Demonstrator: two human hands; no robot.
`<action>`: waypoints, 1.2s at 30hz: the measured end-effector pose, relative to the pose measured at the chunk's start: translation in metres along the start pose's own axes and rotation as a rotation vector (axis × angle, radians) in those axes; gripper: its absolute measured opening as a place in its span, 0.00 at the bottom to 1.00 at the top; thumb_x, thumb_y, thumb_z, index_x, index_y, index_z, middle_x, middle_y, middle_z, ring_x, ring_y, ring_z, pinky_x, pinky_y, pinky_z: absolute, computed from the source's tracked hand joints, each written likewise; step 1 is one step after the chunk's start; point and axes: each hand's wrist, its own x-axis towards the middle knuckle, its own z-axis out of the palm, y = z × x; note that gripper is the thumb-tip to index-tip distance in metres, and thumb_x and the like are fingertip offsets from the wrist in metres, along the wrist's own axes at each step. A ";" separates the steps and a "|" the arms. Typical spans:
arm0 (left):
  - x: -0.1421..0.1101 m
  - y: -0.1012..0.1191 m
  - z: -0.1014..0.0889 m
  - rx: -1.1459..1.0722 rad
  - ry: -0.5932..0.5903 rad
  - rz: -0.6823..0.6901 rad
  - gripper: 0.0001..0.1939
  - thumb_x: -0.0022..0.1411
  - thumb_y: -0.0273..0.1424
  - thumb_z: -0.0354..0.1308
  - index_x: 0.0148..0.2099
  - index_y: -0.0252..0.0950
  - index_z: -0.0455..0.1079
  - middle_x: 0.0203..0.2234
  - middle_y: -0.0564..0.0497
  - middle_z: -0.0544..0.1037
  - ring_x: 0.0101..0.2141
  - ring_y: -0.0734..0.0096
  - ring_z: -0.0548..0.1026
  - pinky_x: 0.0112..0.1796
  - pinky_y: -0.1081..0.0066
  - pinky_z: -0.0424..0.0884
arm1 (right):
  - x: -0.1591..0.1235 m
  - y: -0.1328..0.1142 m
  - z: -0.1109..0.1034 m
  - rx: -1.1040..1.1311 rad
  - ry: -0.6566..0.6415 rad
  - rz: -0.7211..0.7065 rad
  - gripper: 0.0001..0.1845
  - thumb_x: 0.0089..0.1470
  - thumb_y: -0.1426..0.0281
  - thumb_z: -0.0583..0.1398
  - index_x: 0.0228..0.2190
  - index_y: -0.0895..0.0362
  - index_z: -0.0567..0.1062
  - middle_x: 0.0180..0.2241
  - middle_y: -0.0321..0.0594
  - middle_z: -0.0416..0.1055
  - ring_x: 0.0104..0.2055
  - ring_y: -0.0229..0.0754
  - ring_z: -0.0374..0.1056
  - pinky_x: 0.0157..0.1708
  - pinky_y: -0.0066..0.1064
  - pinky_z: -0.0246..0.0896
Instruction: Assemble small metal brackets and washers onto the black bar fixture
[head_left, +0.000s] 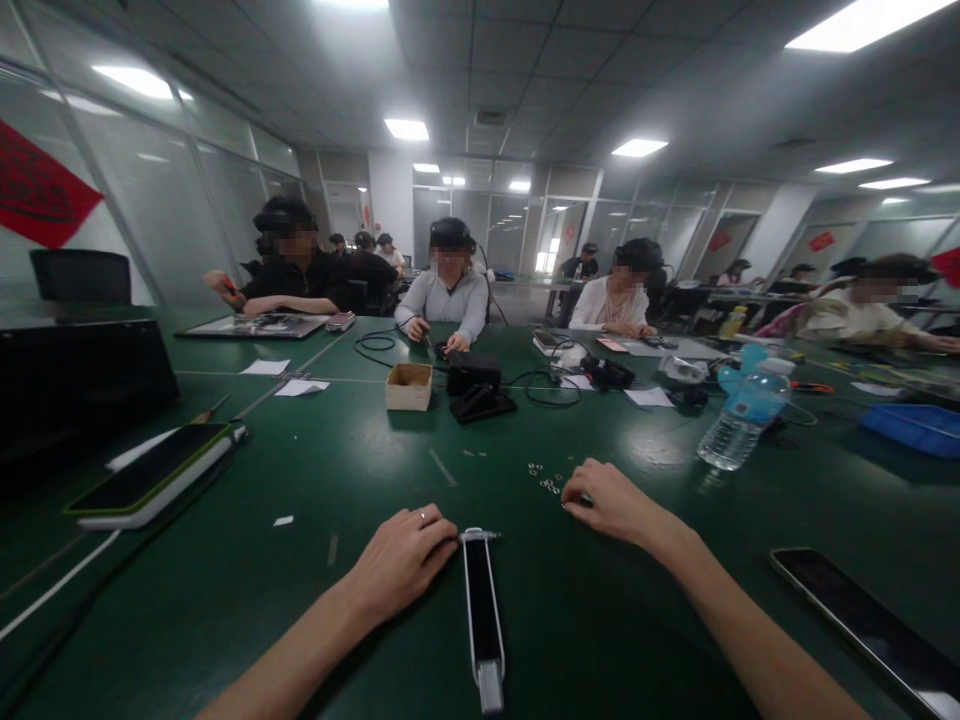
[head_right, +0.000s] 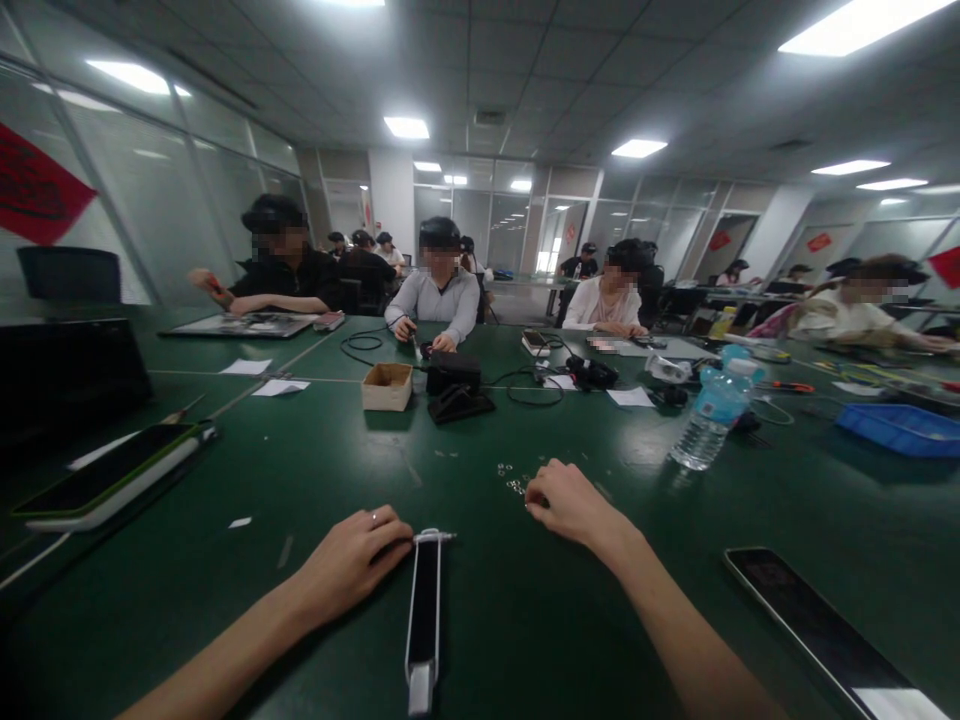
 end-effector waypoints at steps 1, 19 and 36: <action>0.000 0.000 0.000 -0.001 0.003 0.001 0.09 0.67 0.30 0.49 0.44 0.39 0.70 0.37 0.51 0.73 0.34 0.70 0.72 0.34 0.71 0.66 | 0.000 -0.002 0.000 0.001 -0.011 0.003 0.11 0.55 0.66 0.55 0.35 0.54 0.78 0.37 0.42 0.73 0.41 0.46 0.65 0.42 0.37 0.57; -0.001 0.004 -0.004 -0.009 -0.037 -0.028 0.08 0.67 0.29 0.49 0.44 0.38 0.68 0.38 0.51 0.73 0.34 0.69 0.71 0.35 0.70 0.66 | 0.003 -0.013 0.014 0.099 0.073 0.084 0.06 0.51 0.74 0.56 0.25 0.59 0.71 0.29 0.44 0.70 0.33 0.45 0.65 0.32 0.33 0.57; -0.001 0.005 -0.005 -0.009 -0.057 -0.033 0.08 0.66 0.28 0.49 0.44 0.38 0.69 0.37 0.51 0.73 0.34 0.69 0.72 0.35 0.71 0.66 | 0.001 -0.011 0.013 0.122 0.040 0.147 0.07 0.51 0.75 0.56 0.25 0.58 0.73 0.27 0.42 0.72 0.31 0.42 0.69 0.28 0.30 0.60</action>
